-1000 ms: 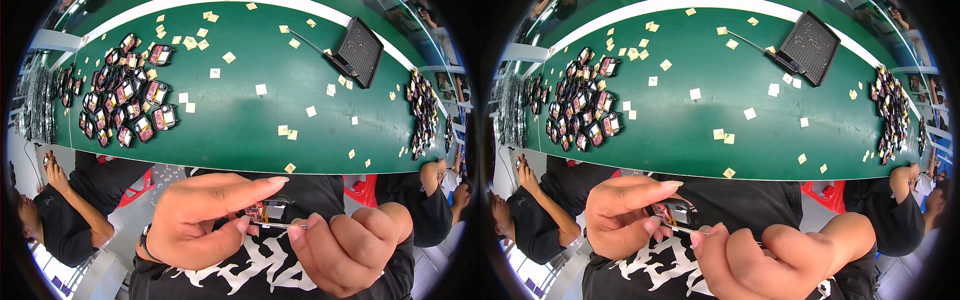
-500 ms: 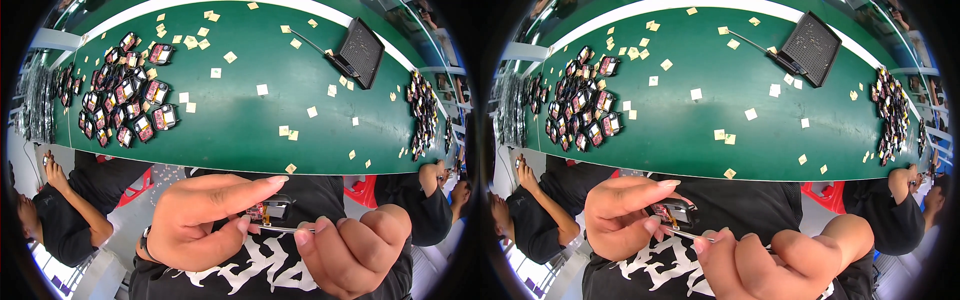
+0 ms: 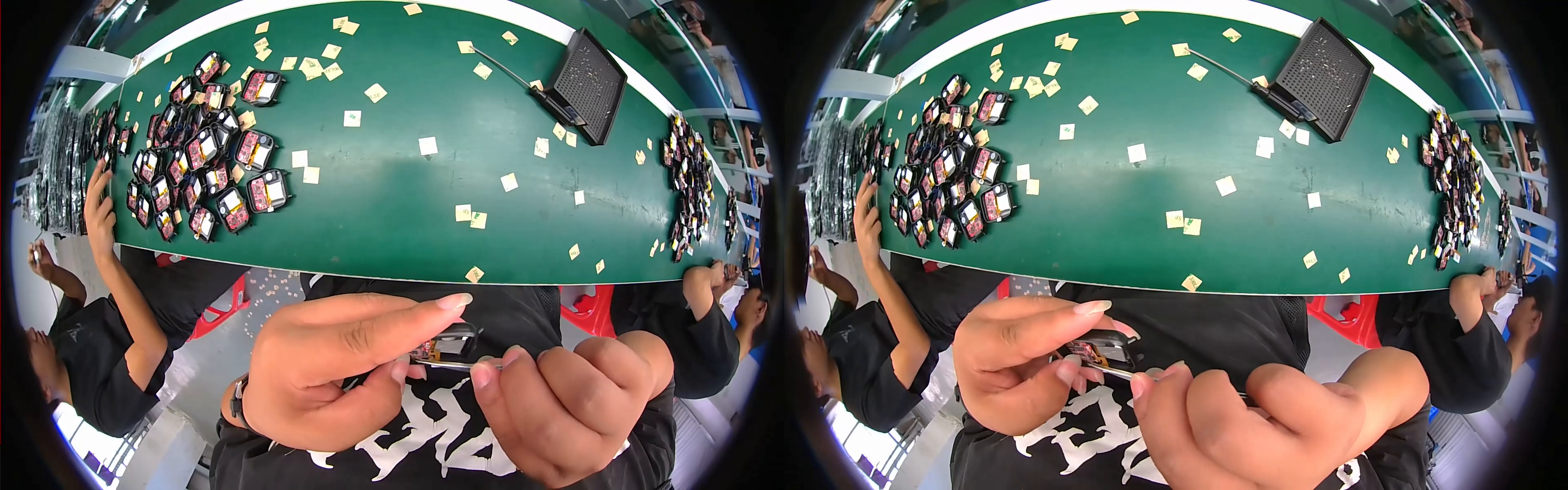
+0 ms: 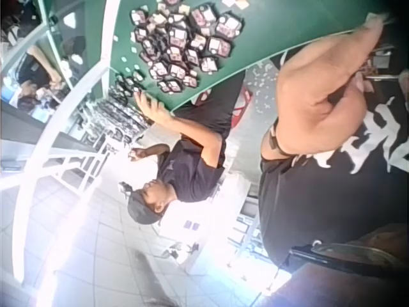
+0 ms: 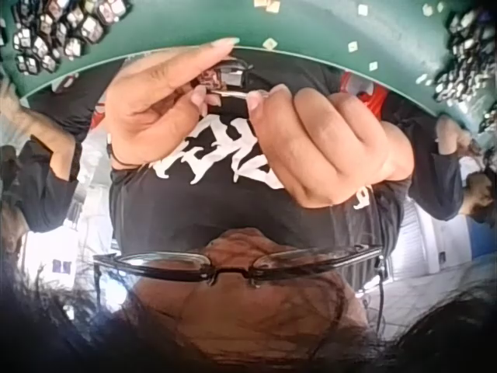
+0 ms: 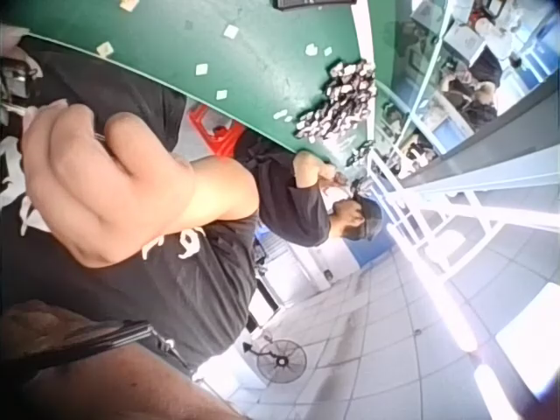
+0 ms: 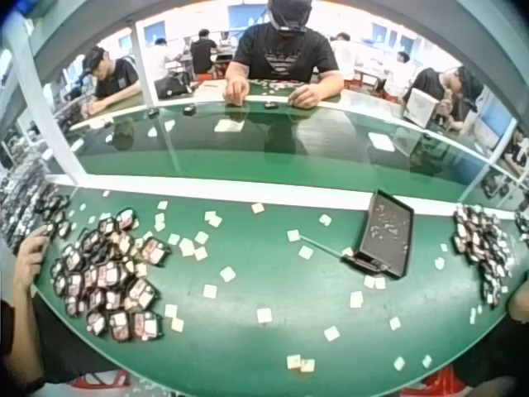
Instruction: Inspecting and manipulating small electronic components with tweezers at a factory assembly line.
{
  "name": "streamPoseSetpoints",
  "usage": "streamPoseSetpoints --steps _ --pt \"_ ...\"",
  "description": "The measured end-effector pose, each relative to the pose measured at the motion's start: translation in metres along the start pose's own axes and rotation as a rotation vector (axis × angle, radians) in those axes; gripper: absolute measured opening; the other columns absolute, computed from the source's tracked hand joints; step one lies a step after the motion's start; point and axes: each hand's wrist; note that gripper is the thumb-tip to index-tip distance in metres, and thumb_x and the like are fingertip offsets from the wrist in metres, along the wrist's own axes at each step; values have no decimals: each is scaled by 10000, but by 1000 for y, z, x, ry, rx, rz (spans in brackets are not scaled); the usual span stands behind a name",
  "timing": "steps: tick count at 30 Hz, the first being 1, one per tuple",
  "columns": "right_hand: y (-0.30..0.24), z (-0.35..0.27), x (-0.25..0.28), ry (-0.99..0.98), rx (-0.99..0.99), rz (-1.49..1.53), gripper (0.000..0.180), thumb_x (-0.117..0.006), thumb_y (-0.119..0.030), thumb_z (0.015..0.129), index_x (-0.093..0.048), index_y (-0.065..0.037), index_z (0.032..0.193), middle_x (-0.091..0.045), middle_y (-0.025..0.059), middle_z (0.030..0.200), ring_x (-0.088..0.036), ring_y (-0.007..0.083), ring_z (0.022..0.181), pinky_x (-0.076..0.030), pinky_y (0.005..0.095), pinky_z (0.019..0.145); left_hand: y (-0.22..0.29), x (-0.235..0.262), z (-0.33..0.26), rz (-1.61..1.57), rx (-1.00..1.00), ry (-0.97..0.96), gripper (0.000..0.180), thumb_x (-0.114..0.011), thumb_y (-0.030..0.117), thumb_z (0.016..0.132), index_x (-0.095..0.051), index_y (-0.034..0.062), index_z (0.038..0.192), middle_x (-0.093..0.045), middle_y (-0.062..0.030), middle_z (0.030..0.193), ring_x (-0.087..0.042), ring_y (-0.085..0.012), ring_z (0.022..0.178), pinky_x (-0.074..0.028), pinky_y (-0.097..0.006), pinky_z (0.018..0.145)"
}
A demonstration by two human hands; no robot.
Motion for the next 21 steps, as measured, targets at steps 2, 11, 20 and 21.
streamPoseSetpoints --steps 2,11,20,21 --pt "1 1 1 -13 -21 13 104 -767 -25 806 -768 13 903 -692 69 888 -628 190 771 -405 278 546 0 1 0 16 -19 5 671 -486 -218 720 -659 -48 1346 -728 -201 1065 -700 -144 760 -567 -247 681" --pt "-3 -3 -12 57 -13 9 233 -791 -82 640 -772 -63 871 -651 16 809 -524 136 681 -290 284 515 1 1 0 71 -46 -40 537 -536 -198 777 -645 -104 1294 -741 -299 1021 -773 -282 888 -632 -282 690" --pt "10 -21 -11 180 -386 296 271 -766 4 631 -753 47 898 -648 116 812 -605 190 648 -457 289 521 5 5 -9 -87 261 74 487 -732 -85 866 -674 6 1341 -754 -133 1085 -640 -91 731 -495 -236 617" --pt "8 -25 -9 152 -465 347 299 -795 24 653 -757 23 949 -663 114 839 -610 212 666 -459 297 557 6 5 -10 -75 266 93 449 -704 -84 891 -678 -2 1331 -753 -126 1047 -654 -85 732 -505 -227 617"
Point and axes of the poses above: each hand's wrist, its own z-axis towards the middle knuckle, its own x-axis out of the back of the hand, y = z × x
